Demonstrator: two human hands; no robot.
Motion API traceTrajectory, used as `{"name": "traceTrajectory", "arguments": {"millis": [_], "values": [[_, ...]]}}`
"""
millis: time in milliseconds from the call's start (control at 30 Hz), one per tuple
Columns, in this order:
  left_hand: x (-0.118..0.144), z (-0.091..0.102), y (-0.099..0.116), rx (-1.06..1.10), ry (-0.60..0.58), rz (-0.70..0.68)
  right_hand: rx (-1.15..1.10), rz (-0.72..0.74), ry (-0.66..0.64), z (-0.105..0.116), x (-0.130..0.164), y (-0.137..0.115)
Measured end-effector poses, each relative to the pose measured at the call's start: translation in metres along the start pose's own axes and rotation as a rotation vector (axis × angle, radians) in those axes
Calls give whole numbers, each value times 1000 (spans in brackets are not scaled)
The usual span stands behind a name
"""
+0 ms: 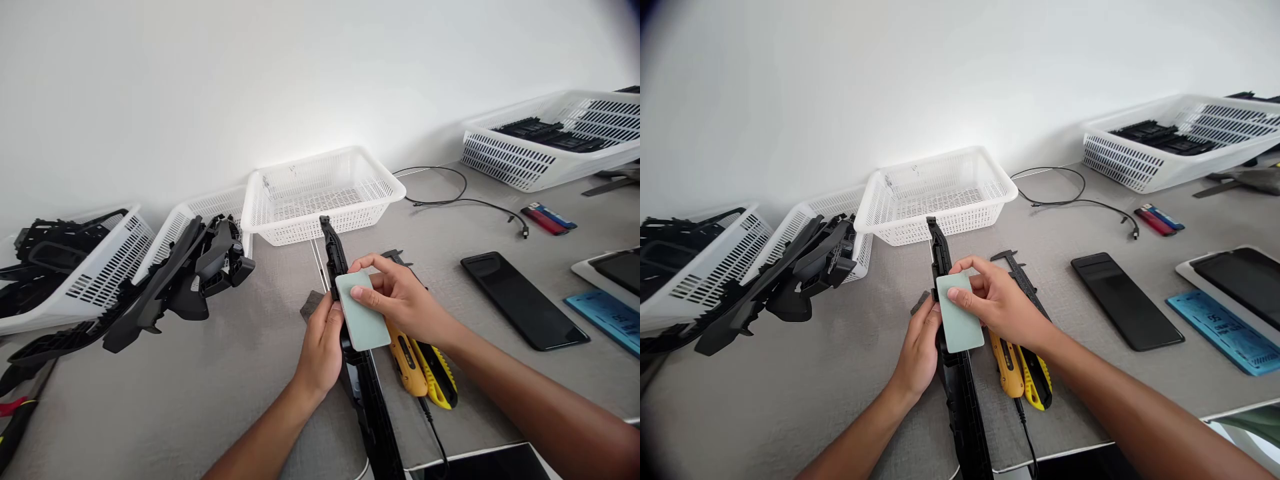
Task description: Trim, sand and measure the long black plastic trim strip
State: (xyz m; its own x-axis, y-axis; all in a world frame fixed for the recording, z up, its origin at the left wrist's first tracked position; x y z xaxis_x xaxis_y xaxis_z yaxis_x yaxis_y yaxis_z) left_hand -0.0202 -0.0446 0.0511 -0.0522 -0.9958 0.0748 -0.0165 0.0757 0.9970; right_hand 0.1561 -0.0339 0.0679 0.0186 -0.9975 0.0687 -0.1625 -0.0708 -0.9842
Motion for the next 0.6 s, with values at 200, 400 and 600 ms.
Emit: {"name": "traceTrajectory", "arguments": {"millis": [200, 400, 600], "values": [[-3, 5, -8, 1, 205, 5, 39, -53, -207, 3, 2, -4], [-10, 11, -12, 109, 334, 94, 44, -87, -268, -1, 3, 1], [-12, 12, -6, 70, 413, 83, 14, -230, -405, -2, 6, 4]]}}
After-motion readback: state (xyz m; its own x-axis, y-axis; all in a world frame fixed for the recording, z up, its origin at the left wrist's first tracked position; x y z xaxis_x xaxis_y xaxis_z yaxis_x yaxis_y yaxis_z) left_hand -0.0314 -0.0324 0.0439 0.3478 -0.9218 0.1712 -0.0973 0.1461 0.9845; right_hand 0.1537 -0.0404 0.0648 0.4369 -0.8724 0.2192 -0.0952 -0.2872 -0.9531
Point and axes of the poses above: each hand's wrist, its own x-axis away from the middle knuckle, its own z-axis out of the back of the hand, y = z × x, the point moved 1 cm from there along -x, towards the middle knuckle, and after that the axes turned 15 degrees about y, right-handed, at the moved point
